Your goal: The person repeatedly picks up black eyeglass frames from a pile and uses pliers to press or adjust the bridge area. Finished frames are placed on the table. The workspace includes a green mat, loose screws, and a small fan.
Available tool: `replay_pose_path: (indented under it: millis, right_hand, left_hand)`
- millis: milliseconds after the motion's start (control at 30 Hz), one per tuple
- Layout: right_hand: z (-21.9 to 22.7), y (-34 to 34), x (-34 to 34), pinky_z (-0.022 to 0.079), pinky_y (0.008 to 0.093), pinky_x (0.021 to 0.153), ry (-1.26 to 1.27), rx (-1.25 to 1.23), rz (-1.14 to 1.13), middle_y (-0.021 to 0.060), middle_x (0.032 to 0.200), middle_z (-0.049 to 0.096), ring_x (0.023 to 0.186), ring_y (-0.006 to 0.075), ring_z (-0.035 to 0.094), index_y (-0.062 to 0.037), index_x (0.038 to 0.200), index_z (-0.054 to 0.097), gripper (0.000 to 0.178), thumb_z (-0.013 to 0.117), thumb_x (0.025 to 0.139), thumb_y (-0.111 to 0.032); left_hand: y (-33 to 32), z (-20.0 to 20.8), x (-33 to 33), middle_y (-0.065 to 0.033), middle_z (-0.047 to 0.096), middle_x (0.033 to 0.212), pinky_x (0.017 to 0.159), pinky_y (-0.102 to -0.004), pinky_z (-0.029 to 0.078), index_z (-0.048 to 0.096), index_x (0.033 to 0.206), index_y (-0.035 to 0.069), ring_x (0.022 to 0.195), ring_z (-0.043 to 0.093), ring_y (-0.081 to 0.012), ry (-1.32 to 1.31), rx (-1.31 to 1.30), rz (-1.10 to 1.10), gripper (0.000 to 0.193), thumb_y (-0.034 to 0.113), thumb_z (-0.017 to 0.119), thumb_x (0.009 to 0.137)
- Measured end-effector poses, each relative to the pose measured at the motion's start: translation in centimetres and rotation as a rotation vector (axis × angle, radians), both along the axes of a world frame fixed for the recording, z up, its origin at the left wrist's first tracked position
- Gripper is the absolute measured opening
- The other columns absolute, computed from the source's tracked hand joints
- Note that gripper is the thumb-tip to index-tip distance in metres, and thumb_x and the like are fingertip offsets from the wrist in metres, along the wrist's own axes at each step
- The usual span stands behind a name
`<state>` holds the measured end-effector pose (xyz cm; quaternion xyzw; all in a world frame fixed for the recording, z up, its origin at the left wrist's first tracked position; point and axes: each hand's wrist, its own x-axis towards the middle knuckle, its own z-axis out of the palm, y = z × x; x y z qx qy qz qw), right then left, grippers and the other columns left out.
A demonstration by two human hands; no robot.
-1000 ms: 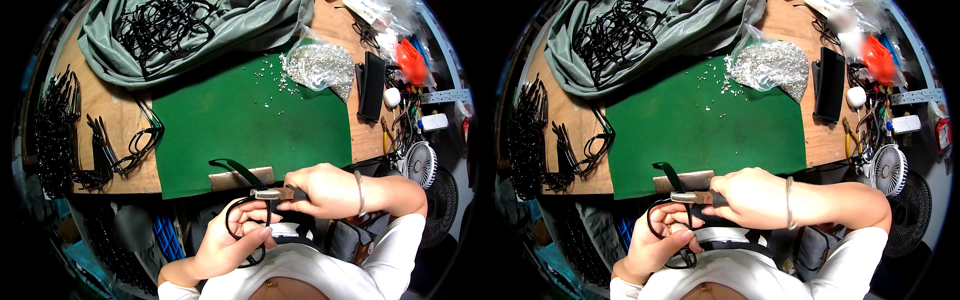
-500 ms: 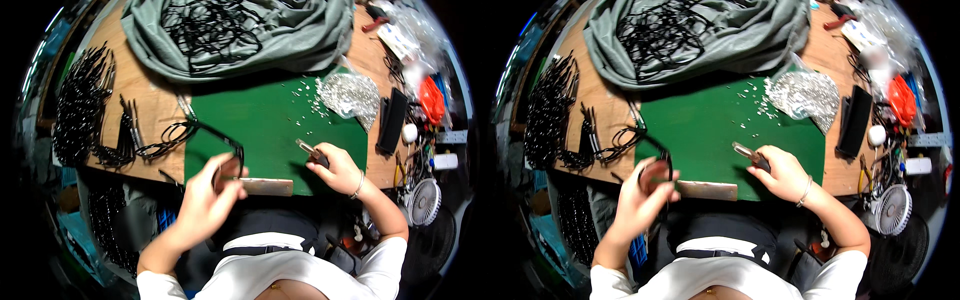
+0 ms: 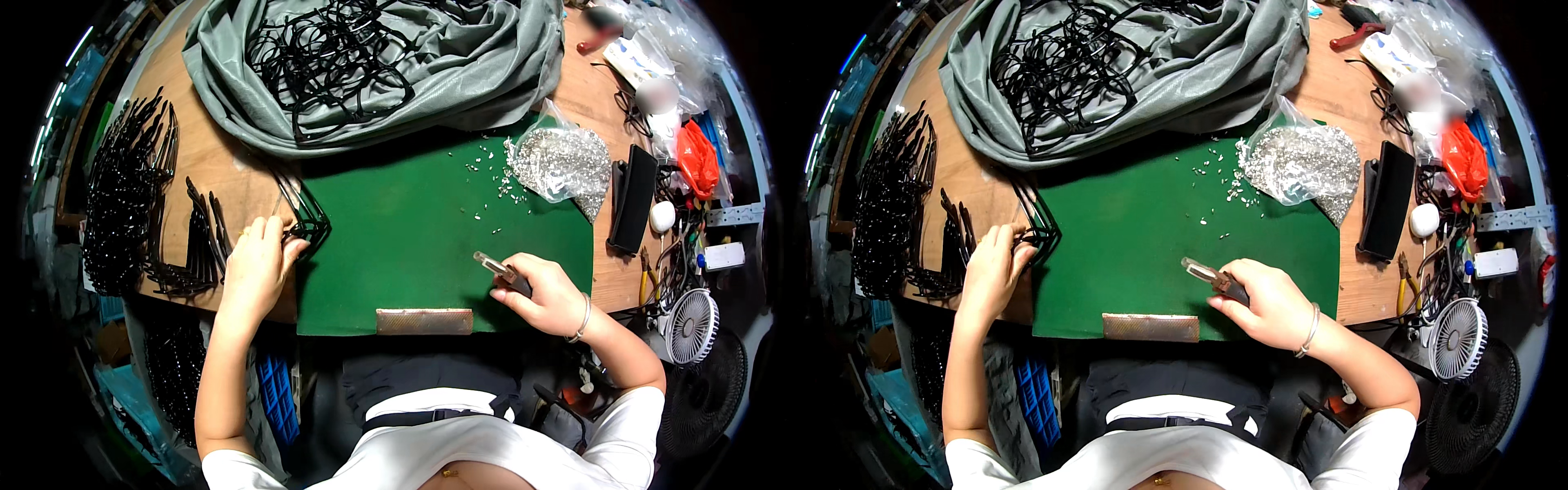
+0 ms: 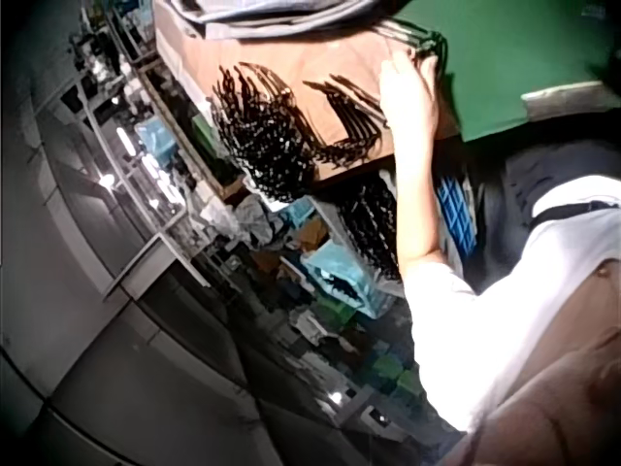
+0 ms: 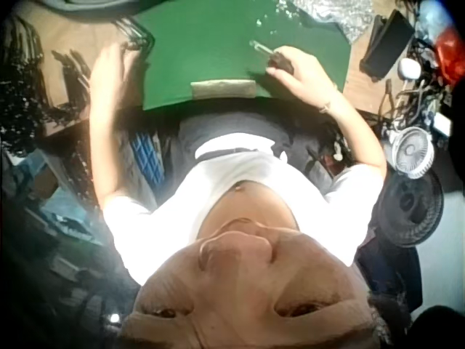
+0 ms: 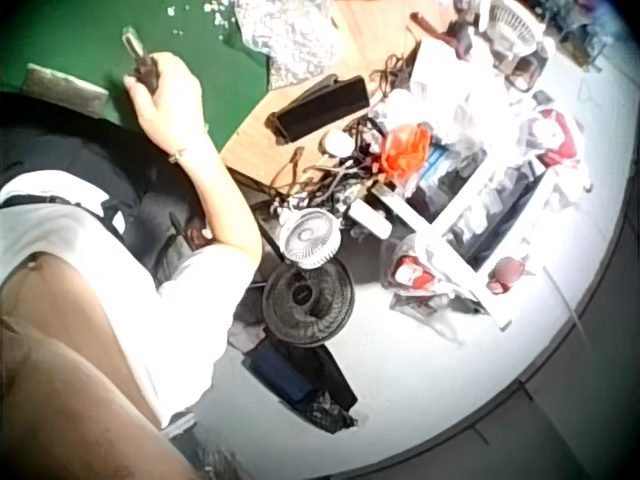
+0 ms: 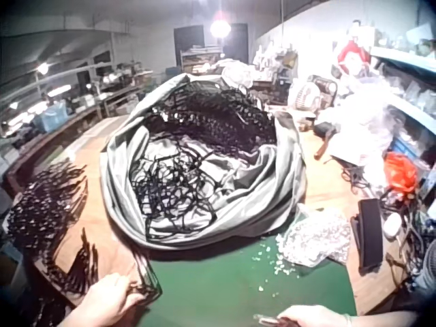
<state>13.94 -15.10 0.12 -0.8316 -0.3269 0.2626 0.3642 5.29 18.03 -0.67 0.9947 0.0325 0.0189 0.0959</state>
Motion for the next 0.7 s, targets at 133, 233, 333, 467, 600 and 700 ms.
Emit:
replay_pose_path:
  millis: [133, 233, 333, 467, 600, 700]
  right_hand:
    - [0.5, -0.5, -0.3, 0.042, 0.0339, 0.060, -0.022, -0.043, -0.026, 0.0128, 0.074, 0.052, 0.066, 0.0291, 0.053, -0.0016, 0.084, 0.052, 0.020, 0.061, 0.075, -0.017]
    - [1.3, 0.3, -0.9, 0.043, 0.0343, 0.061, -0.052, -0.043, 0.017, 0.0132, 0.076, 0.053, 0.069, 0.0295, 0.053, -0.0020, 0.084, 0.053, 0.018, 0.060, 0.074, -0.015]
    - [1.5, -0.4, -1.2, 0.043, 0.0346, 0.062, -0.056, -0.062, -0.009, 0.0137, 0.076, 0.054, 0.070, 0.0302, 0.055, -0.0024, 0.082, 0.053, 0.015, 0.060, 0.072, -0.011]
    - [0.8, -3.3, -0.9, 0.044, 0.0359, 0.062, -0.062, -0.128, -0.135, 0.0146, 0.073, 0.054, 0.071, 0.0315, 0.055, -0.0019, 0.080, 0.053, 0.014, 0.059, 0.070, -0.009]
    - [-0.3, -3.2, -0.3, 0.044, 0.0392, 0.065, -0.173, -0.260, -0.073, 0.0165, 0.076, 0.054, 0.073, 0.0332, 0.055, -0.0003, 0.082, 0.050, 0.015, 0.055, 0.071, -0.009]
    - [-1.6, -2.6, -0.8, 0.045, 0.0393, 0.066, -0.227, -0.261, -0.091, 0.0160, 0.075, 0.053, 0.072, 0.0332, 0.054, -0.0007, 0.082, 0.050, 0.015, 0.055, 0.070, -0.007]
  left_hand:
    - [-0.8, 2.3, 6.7, -0.0128, 0.054, 0.087, 0.068, -0.0299, 0.044, 0.050, 0.097, -0.001, 0.075, 0.054, -0.0230, -0.352, -0.374, -0.002, 0.023, 0.008, 0.057, 0.077]
    - [0.5, 0.7, 12.1, -0.0153, 0.056, 0.089, 0.072, -0.0340, 0.043, 0.051, 0.099, 0.000, 0.078, 0.055, -0.0279, -0.586, 0.082, 0.000, 0.025, 0.016, 0.055, 0.081]
    - [-1.9, 1.1, 12.6, -0.0109, 0.056, 0.071, 0.063, -0.0260, 0.043, 0.052, 0.095, -0.001, 0.063, 0.054, -0.0173, -0.105, -0.245, -0.052, 0.021, 0.018, 0.051, 0.085]
    - [-6.7, 5.6, 7.5, -0.0040, 0.056, 0.064, 0.049, -0.0179, 0.040, 0.053, 0.086, 0.001, 0.052, 0.050, -0.0071, -0.217, -1.259, -0.031, 0.020, 0.020, 0.046, 0.089]
    - [-10.5, 9.3, 2.1, -0.0092, 0.055, 0.063, 0.036, -0.0198, 0.039, 0.046, 0.092, 0.005, 0.030, 0.039, -0.0092, -0.127, -1.596, 0.351, 0.023, 0.026, 0.034, 0.091]
    - [-12.9, 11.1, -2.0, -0.0310, 0.056, 0.069, 0.035, -0.0297, 0.046, 0.029, 0.089, 0.005, 0.037, 0.054, -0.0253, -0.107, -2.105, 0.543, 0.023, 0.024, 0.042, 0.087]
